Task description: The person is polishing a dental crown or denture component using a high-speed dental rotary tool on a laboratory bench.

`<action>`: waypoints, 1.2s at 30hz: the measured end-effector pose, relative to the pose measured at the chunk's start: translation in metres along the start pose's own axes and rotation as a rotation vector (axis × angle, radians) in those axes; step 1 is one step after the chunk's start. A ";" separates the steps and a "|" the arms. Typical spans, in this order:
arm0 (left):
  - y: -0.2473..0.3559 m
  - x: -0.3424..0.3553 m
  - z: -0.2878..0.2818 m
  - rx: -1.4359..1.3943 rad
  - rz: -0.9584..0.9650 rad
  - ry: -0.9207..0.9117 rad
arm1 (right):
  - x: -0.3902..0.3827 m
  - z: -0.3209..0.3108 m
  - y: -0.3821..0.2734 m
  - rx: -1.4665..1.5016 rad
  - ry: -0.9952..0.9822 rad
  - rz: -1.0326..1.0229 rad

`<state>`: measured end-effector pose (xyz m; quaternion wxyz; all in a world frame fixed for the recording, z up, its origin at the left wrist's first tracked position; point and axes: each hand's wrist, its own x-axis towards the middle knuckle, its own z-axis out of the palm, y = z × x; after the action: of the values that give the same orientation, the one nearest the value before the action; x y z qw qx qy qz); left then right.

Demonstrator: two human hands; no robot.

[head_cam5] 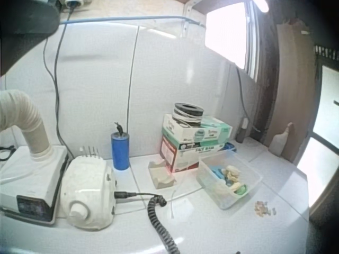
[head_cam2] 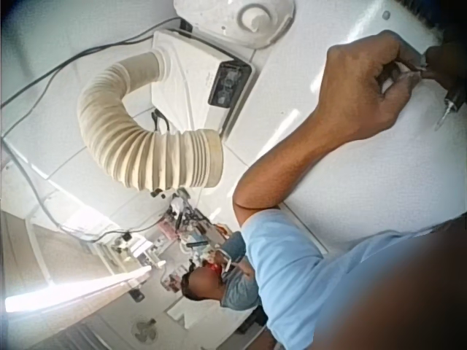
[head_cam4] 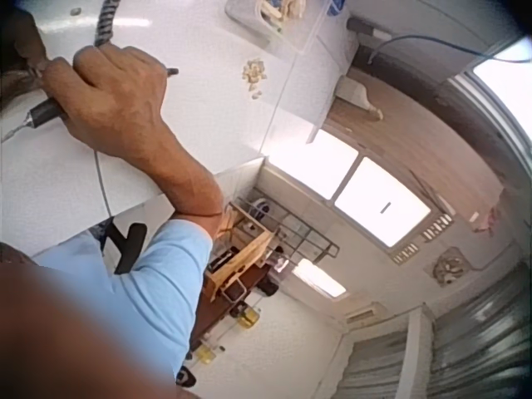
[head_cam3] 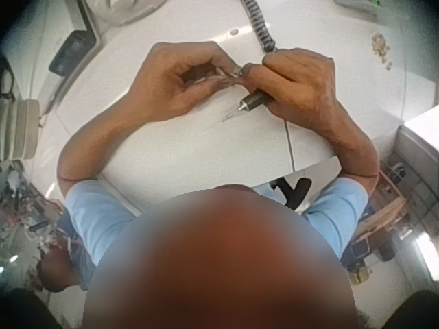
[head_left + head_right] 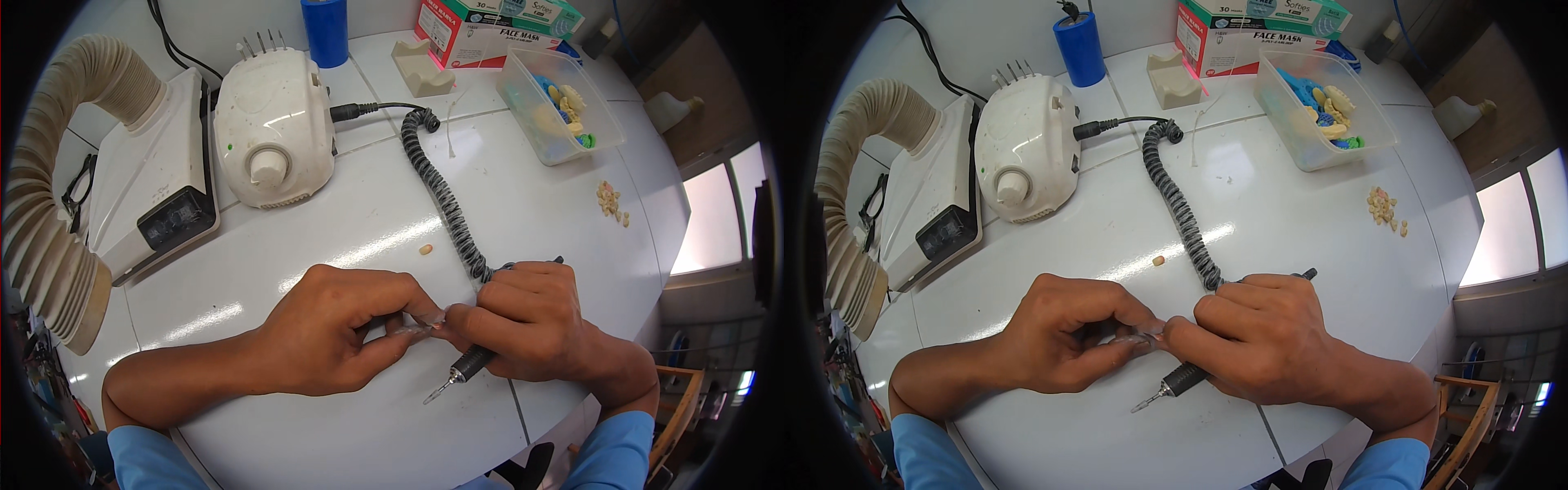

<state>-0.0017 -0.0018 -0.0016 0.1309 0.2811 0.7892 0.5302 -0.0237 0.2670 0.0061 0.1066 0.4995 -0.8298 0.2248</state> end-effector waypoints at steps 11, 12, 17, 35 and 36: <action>0.001 0.001 0.002 -0.043 -0.047 -0.057 | -0.002 0.000 0.002 0.023 0.007 -0.009; 0.002 0.001 0.003 -0.035 -0.053 -0.037 | -0.002 0.000 0.003 0.017 0.007 -0.015; -0.003 0.001 0.002 0.011 0.048 0.031 | 0.002 -0.003 0.002 0.025 -0.009 0.012; -0.002 0.001 0.001 -0.018 0.006 0.006 | 0.003 -0.013 0.009 0.024 -0.112 0.147; -0.002 0.000 0.001 -0.022 -0.020 0.022 | 0.003 -0.013 0.009 0.021 -0.106 0.154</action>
<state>-0.0017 -0.0014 -0.0035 0.1305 0.2656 0.7876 0.5404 -0.0337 0.2745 0.0158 0.0396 0.4464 -0.8679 0.2144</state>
